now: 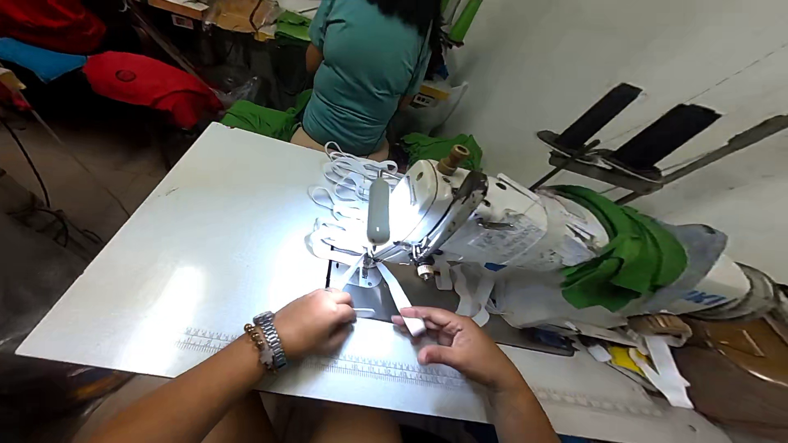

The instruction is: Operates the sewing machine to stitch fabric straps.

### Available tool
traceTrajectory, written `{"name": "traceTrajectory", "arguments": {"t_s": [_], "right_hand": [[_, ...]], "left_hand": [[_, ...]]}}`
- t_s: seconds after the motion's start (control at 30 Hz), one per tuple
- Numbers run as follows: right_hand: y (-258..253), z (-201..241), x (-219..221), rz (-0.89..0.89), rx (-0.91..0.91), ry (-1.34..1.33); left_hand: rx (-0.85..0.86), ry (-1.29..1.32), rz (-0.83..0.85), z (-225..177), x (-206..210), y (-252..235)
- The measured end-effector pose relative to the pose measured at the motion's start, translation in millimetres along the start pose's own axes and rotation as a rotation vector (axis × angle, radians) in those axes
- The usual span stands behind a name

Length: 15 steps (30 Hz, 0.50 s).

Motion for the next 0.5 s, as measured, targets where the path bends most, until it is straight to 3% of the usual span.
{"name": "traceTrajectory", "arguments": {"t_s": [0.1,0.2,0.3,0.43,0.5], "right_hand": [[-10.6,-2.9,-1.8,-0.039,-0.076,0.071],[-27.8,8.4,3.1,-0.337,-0.299,0.519],[-42.8,19.7,16.2,-0.465,-0.470,0.891],[-55.8,16.9,32.4,-0.428,-0.680,1.063],[-59.1,11.7,40.3,-0.337,-0.690,1.071]], "left_hand": [[-0.194,0.064,-0.149,13.7,-1.8,0.1],[-0.402,0.036,-0.228,18.4,-0.5,-3.8],[-0.540,0.001,-0.255,21.0,1.2,-11.4],[-0.555,-0.038,-0.358,23.8,3.6,-20.5],[-0.537,-0.072,-0.373,25.0,5.8,-25.1]]}}
Point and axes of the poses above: each hand's wrist, its own y-axis away from the middle knuckle, its own x-axis out of the palm, z = x × y, the point moved 5 cm from there along -y, towards the middle knuckle, and after that the axes turned 3 degrees about y, right-handed, at the moved point
